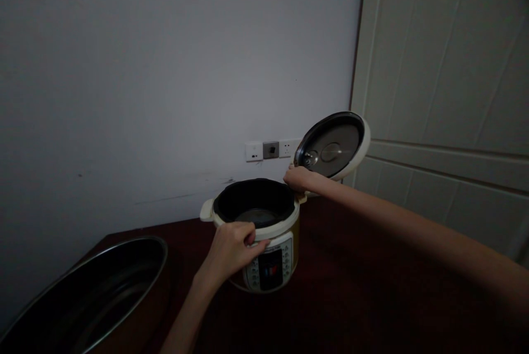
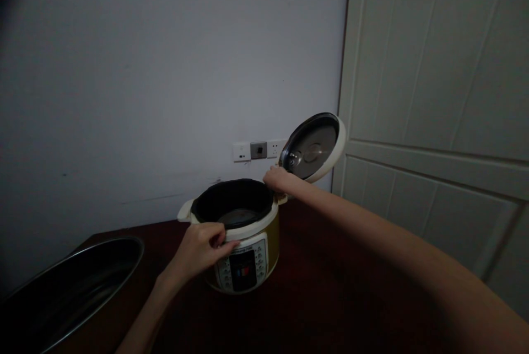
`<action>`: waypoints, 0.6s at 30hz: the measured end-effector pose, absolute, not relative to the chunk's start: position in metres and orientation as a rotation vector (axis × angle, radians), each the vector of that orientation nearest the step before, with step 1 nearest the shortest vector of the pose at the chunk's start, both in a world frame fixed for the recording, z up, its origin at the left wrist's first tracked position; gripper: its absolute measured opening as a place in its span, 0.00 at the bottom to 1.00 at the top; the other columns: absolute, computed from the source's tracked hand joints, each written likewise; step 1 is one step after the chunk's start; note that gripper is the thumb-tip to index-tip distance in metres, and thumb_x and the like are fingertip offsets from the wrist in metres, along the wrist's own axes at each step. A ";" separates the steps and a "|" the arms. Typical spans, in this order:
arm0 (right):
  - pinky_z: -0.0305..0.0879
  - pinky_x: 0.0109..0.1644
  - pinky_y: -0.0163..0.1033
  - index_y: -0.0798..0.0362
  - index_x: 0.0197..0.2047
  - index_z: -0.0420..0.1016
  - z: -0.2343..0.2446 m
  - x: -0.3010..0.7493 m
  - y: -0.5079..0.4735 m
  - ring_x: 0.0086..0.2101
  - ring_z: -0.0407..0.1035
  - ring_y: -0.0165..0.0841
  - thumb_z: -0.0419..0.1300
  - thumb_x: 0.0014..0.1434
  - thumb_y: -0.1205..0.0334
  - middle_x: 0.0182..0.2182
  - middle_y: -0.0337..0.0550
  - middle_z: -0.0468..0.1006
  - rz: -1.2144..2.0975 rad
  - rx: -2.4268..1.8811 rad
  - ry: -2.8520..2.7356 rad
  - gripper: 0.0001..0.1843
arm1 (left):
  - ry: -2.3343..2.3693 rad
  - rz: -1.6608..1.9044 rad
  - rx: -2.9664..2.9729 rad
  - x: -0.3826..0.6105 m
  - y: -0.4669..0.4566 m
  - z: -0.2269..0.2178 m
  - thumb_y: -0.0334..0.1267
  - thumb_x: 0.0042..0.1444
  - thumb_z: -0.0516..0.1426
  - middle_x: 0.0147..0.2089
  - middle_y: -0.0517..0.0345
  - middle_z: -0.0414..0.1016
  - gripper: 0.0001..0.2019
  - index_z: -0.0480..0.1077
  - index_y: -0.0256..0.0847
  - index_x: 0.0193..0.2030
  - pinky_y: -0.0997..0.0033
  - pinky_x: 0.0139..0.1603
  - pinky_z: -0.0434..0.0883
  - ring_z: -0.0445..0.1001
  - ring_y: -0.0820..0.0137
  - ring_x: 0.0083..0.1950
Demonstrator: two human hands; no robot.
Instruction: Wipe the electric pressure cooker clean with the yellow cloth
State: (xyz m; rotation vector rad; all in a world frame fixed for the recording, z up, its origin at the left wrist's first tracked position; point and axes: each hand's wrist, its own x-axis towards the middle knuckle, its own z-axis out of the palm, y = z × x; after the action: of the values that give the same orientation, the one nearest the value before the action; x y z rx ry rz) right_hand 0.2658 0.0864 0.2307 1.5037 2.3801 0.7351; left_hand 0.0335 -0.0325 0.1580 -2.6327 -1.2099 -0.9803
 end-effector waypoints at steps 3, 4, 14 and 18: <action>0.69 0.42 0.41 0.59 0.41 0.78 0.232 0.265 0.082 0.47 0.69 0.44 0.59 0.50 0.74 0.39 0.59 0.78 0.749 1.506 2.358 0.14 | -1.207 -0.989 -2.625 0.034 -0.035 0.159 0.44 0.54 0.54 0.20 0.62 0.64 0.16 0.59 0.39 0.20 0.74 0.26 0.52 0.61 0.76 0.23; 0.69 0.42 0.41 0.59 0.42 0.78 0.232 0.265 0.080 0.46 0.69 0.45 0.59 0.51 0.74 0.39 0.59 0.78 0.754 1.501 2.359 0.14 | -1.208 -0.990 -2.625 0.034 -0.035 0.159 0.43 0.54 0.53 0.20 0.62 0.64 0.16 0.59 0.39 0.20 0.73 0.27 0.52 0.61 0.76 0.23; 0.64 0.41 0.46 0.58 0.36 0.79 0.216 0.268 0.041 0.46 0.66 0.47 0.54 0.56 0.74 0.36 0.57 0.79 0.904 1.463 2.416 0.12 | -1.197 -1.028 -2.630 0.035 -0.034 0.155 0.40 0.54 0.52 0.21 0.61 0.64 0.14 0.59 0.39 0.20 0.73 0.27 0.52 0.62 0.75 0.24; 0.64 0.41 0.46 0.58 0.35 0.79 0.213 0.267 0.030 0.47 0.66 0.48 0.55 0.55 0.75 0.35 0.56 0.79 0.907 1.449 2.450 0.11 | -1.210 -1.031 -2.633 0.036 -0.033 0.155 0.40 0.55 0.52 0.20 0.61 0.64 0.15 0.59 0.39 0.20 0.73 0.27 0.53 0.62 0.75 0.24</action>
State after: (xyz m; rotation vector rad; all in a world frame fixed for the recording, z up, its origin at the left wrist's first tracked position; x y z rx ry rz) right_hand 0.2675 0.0298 0.2134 1.4489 2.4500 0.9073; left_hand 0.0357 -0.0330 0.1547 -2.6330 -1.2098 -1.0314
